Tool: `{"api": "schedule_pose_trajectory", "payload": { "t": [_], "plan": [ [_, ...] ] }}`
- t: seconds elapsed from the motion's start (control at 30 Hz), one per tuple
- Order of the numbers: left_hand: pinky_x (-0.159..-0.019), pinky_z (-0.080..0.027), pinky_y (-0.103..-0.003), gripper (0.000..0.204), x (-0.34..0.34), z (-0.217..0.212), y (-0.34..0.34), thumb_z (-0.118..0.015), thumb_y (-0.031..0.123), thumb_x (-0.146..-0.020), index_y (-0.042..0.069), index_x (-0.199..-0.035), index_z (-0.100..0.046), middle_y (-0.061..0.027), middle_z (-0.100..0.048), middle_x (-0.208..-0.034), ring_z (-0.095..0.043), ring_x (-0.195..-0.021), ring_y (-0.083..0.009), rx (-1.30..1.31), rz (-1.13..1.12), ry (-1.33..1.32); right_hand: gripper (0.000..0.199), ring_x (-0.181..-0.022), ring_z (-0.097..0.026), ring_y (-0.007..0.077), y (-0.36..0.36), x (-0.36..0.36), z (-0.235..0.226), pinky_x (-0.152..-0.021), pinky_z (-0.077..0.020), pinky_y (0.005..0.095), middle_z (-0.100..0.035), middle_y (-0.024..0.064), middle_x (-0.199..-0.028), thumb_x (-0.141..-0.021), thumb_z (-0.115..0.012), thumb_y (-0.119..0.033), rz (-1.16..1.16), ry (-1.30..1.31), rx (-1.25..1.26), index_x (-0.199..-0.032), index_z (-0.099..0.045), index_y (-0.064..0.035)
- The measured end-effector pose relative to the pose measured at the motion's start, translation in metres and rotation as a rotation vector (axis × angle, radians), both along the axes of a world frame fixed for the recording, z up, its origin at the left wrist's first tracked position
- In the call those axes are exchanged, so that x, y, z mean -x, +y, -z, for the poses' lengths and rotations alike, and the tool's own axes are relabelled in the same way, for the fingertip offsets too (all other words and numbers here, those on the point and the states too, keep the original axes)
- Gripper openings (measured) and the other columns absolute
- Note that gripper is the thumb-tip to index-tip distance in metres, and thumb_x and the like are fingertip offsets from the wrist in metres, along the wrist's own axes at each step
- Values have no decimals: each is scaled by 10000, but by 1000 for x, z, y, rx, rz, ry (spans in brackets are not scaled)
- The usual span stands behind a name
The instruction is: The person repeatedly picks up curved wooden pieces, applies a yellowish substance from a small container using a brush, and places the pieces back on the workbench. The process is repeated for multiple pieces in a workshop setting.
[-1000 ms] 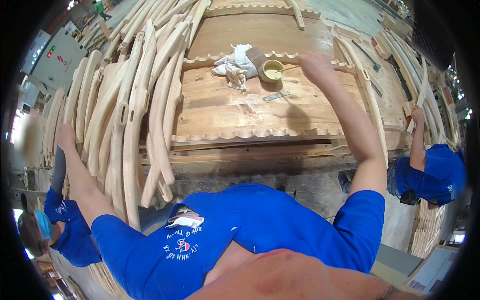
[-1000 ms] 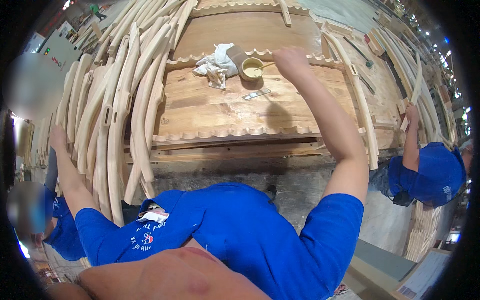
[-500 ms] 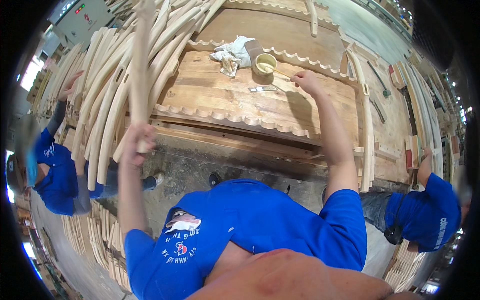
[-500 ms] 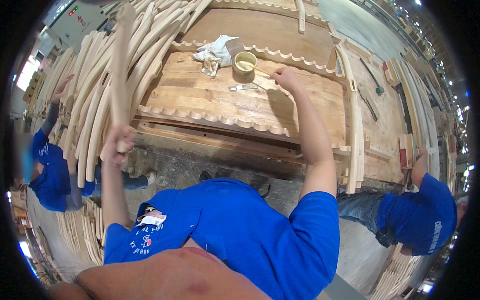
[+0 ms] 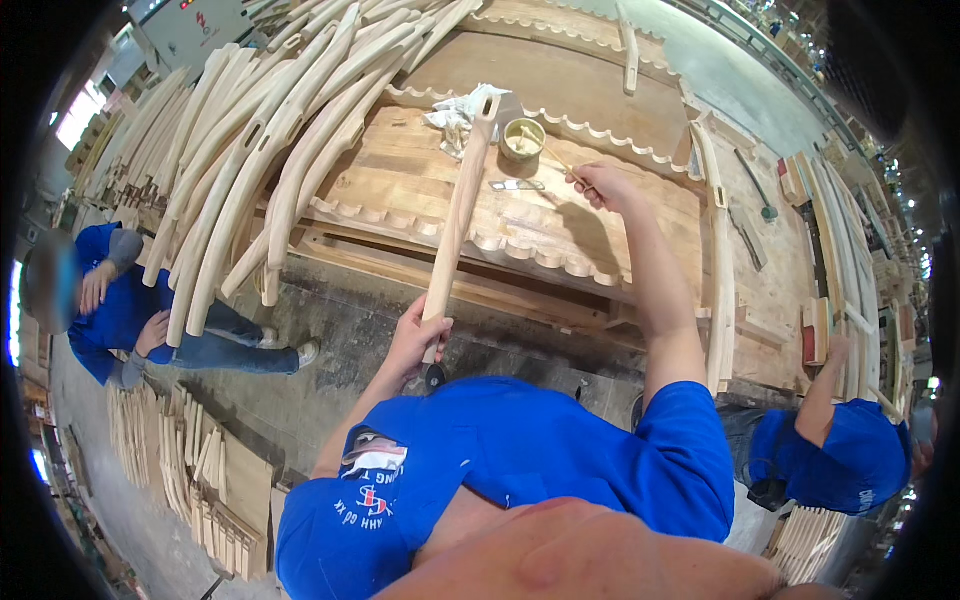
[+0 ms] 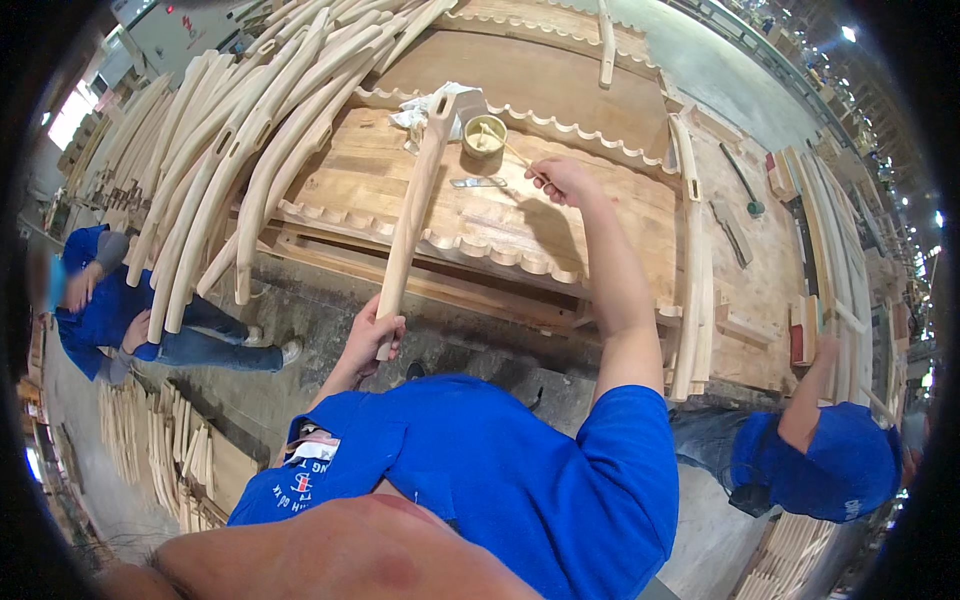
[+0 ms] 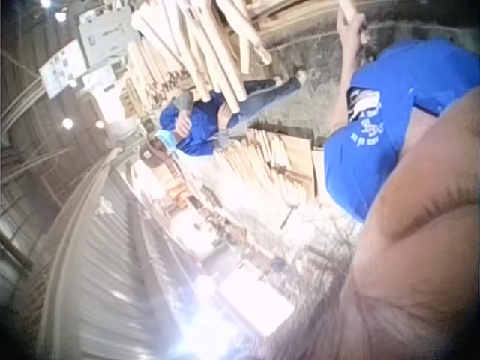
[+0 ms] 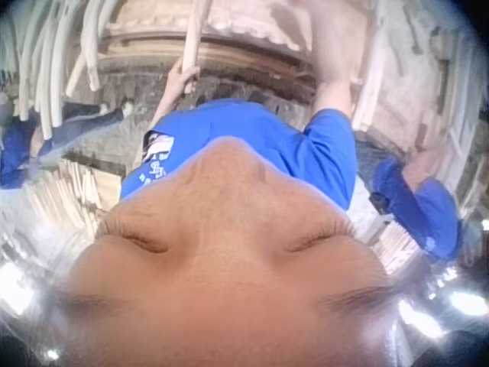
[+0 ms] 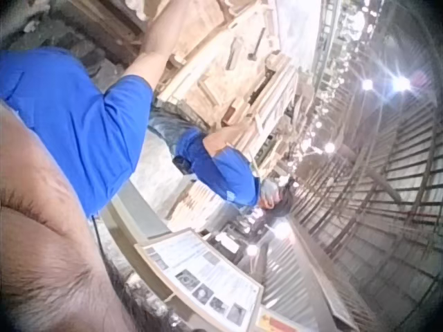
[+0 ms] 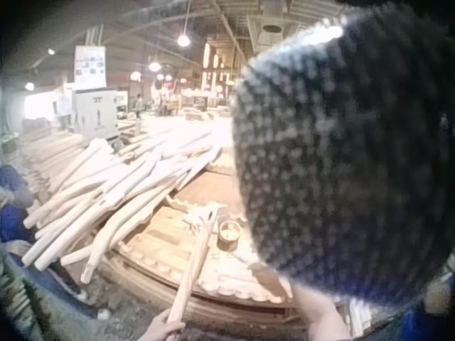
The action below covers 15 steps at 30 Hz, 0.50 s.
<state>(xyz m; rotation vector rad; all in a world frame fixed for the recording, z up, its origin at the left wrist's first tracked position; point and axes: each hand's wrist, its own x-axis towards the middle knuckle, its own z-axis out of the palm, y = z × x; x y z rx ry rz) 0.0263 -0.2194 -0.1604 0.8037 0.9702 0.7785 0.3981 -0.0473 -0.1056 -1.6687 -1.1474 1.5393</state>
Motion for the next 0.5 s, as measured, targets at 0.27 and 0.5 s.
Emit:
{"api": "schedule_pose_trajectory", "payload": {
  "t": [0.27, 0.5],
  "plan": [
    [-366, -408, -219, 629, 3, 7, 3, -612, 80, -806, 123, -1358, -313, -13, -489, -636, -478, -457, -90, -16, 59, -28, 207, -556, -494, 109, -6, 18, 5, -479, -397, 255, -577, 27, -676, -845, -568, -220, 121, -323, -469, -842, -595, -15],
    [-397, -409, -226, 729, 9, 6, 4, -617, 83, -803, 162, -1420, -238, -9, -484, -649, -476, -482, -89, -13, 92, -25, 263, -646, -555, 143, 20, 39, -36, -601, -430, 306, -611, 53, -684, -832, -559, -272, -22, -559, -612, -884, -650, -30]
  ]
}}
